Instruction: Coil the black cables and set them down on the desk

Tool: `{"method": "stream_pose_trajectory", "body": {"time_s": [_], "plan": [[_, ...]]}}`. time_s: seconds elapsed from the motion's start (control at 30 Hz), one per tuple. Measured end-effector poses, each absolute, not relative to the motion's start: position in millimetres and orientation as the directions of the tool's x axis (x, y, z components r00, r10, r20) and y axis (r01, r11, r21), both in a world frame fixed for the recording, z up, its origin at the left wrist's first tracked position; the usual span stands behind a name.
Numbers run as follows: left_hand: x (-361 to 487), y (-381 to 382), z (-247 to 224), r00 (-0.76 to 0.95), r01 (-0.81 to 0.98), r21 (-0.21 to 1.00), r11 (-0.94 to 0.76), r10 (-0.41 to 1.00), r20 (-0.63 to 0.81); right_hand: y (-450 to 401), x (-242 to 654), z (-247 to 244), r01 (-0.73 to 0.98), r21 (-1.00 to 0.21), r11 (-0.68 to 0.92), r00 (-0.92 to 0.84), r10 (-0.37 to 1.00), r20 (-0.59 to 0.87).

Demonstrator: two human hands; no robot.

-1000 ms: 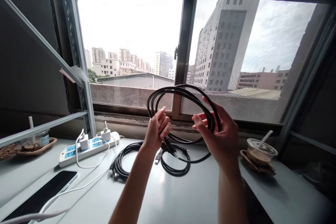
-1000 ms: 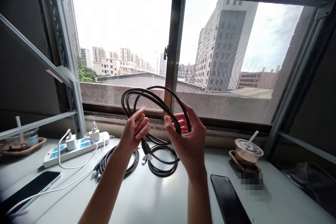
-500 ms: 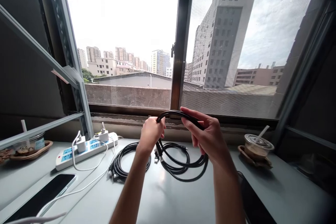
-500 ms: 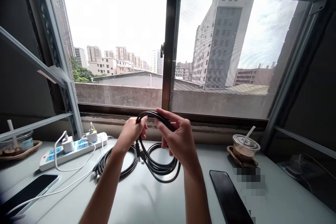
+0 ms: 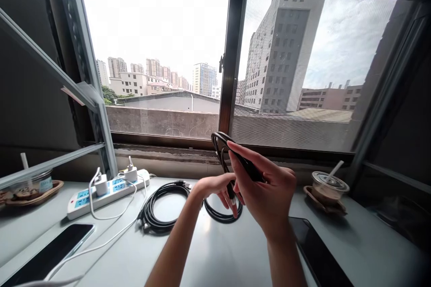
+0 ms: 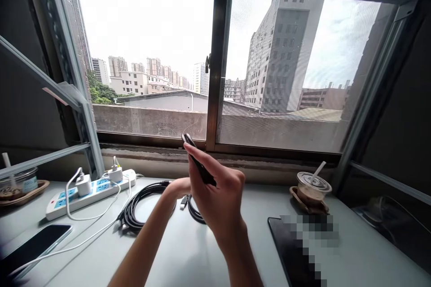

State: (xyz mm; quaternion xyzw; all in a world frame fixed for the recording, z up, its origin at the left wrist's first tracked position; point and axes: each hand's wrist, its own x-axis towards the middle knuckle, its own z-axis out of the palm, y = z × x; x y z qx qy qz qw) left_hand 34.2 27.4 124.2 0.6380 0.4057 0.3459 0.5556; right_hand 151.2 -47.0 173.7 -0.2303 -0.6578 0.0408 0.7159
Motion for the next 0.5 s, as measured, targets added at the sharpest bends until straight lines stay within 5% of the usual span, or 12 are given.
{"method": "stream_pose_trajectory", "body": {"time_s": [0.1, 0.23, 0.37, 0.5], "plan": [[36, 29, 121, 0.569, 0.126, 0.992, 0.019, 0.818, -0.088, -50, 157, 176, 0.214, -0.374, 0.902, 0.15, 0.348, 0.925], [44, 39, 121, 0.606, -0.029, 1.0, -0.005, 0.795, 0.022, -50, 164, 182, 0.124, -0.48, 0.868, 0.213, 0.45, 0.868], [50, 48, 121, 0.44, -0.272, 0.956, -0.112, 0.869, 0.227, -29, 169, 183, -0.024, -0.648, 0.761, 0.286, 0.626, 0.725], [49, 51, 123, 0.216, -0.418, 0.879, -0.231, 0.914, 0.343, 6, 177, 176, -0.149, -0.687, 0.711, 0.345, 0.689, 0.638]]}}
